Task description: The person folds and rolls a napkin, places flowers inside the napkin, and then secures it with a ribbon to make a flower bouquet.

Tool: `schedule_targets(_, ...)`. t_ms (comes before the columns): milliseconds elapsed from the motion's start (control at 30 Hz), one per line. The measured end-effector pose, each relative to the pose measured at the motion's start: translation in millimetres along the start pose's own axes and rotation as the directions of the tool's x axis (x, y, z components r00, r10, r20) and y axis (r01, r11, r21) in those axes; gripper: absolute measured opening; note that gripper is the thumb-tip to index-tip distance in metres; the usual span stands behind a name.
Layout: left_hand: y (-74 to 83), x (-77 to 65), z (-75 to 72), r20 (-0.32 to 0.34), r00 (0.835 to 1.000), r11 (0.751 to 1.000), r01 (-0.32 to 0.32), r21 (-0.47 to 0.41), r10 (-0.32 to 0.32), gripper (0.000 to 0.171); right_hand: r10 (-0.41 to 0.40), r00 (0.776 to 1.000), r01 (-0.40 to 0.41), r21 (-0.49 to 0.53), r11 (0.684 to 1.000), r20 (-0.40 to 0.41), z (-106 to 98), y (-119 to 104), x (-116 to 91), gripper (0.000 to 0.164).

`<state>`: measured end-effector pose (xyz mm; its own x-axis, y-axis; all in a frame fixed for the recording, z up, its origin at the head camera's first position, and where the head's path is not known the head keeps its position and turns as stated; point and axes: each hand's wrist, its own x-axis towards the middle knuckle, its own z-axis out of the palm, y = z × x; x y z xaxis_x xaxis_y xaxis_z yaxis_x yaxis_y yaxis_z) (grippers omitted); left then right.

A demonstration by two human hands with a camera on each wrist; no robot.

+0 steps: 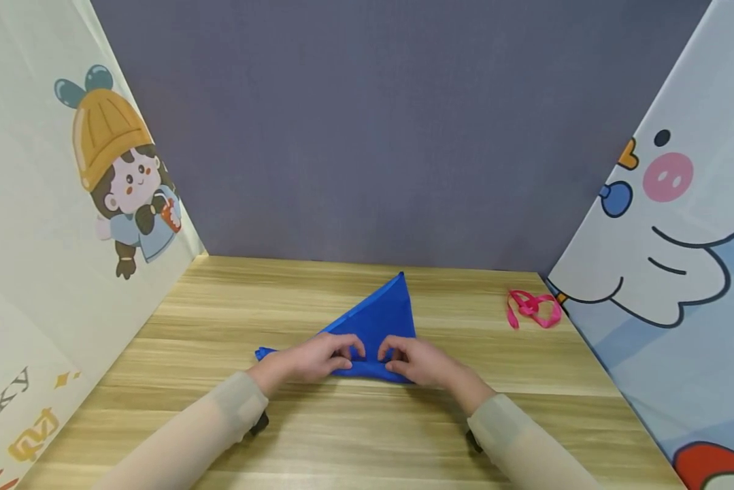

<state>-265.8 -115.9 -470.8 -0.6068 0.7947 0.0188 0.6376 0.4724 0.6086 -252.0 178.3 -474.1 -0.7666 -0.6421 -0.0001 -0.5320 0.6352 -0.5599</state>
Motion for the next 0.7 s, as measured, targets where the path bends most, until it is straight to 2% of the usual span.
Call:
schedule_targets(167,-0.4,0.6,-0.5,0.010,0.999,0.997,-0.051,0.055,0.050,0.027,-0.006,1.000,0.006,0.000,1.000,0.003,-1,-2,-1,0.014)
schedule_targets(300,-0.5,0.8,-0.5,0.015,0.996,0.986,-0.085,0.141,0.084,0.028,0.001,1.000,-0.001,-0.006,1.000,0.011,-1,-3,0,0.015)
schedule_targets(433,1.7,0.5,0.6,0.002,0.998,0.975,-0.066,0.214,0.067,0.027,-0.014,1.000,0.015,-0.039,0.999,0.013,-2,-5,1,0.015)
schedule_targets(533,4.9,-0.2,1.3,-0.007,0.999,0.969,-0.042,0.245,0.045,0.025,-0.035,0.999,0.036,-0.071,0.997,0.005,-2,-7,0,0.014)
schedule_targets(700,8.9,0.1,1.7,-0.014,0.999,0.959,-0.038,0.280,0.044,0.027,-0.058,0.998,0.055,-0.135,0.989,-0.019,-1,-13,0,0.013)
